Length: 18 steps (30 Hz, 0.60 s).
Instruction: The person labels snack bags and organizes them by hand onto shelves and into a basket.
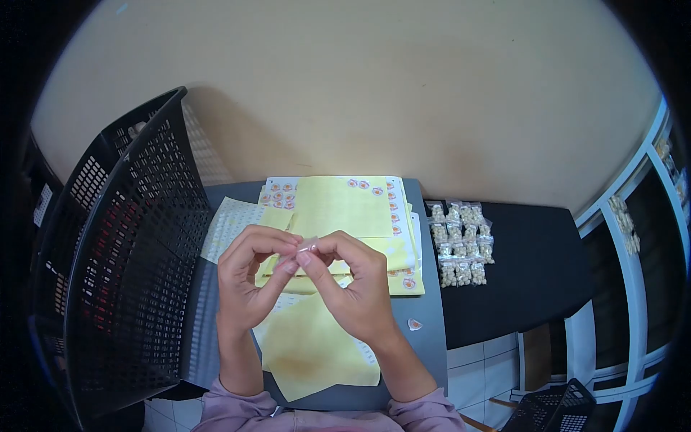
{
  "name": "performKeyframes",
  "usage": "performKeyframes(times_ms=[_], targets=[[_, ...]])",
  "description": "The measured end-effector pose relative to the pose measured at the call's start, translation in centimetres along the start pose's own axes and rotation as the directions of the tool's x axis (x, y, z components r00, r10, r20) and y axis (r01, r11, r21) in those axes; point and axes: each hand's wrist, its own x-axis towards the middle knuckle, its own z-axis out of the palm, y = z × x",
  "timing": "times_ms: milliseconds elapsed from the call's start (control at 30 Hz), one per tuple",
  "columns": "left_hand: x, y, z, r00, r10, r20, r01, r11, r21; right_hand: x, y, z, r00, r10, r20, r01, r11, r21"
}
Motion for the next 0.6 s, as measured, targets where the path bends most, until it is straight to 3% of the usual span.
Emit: performKeyframes(times_ms=[33,100,133,200,233,300,367,600], targets=[[0.0,0.2,0.1,0.999,-0.025,-0.040,0.022,0.997,-0.073,0.1,-0.1,0.0,1.000,-0.003,0.001,0.003,1.000,0.000],[-0.1,0.6,0.2,0.995,-0.052,-0.079,0.040,0.988,-0.147,0.2,-0.5,0.0,0.964,-0.265,-0.032,0.252,0.944,-0.212],[-0.1,0.8,0.2,0.993,-0.074,-0.093,0.053,0.974,-0.219,0.3,-0.7,0.2,0.964,-0.265,-0.031,0.253,0.944,-0.212],[-0.1,1.0,0.2,0.990,-0.099,-0.105,0.065,0.954,-0.293,0.6,-0.8,0.8,0.922,-0.328,-0.207,0.258,0.916,-0.306],[-0.2,1.0,0.0,0.992,-0.092,-0.085,0.068,0.965,-0.255,0.5,-0.6,0.6,0.922,-0.328,-0.206,0.257,0.916,-0.307],[-0.2,1.0,0.0,0.994,-0.085,-0.063,0.070,0.974,-0.215,0.2,-0.1,0.1,0.980,-0.198,-0.028,0.190,0.966,-0.176],[-0.3,1.1,0.2,0.966,-0.231,-0.118,0.182,0.929,-0.322,0.2,-0.3,0.3,0.979,-0.201,-0.030,0.191,0.960,-0.203],[-0.4,1.2,0.1,0.946,-0.286,-0.152,0.215,0.904,-0.369,0.2,-0.5,0.3,0.981,-0.194,-0.005,0.191,0.968,-0.162]])
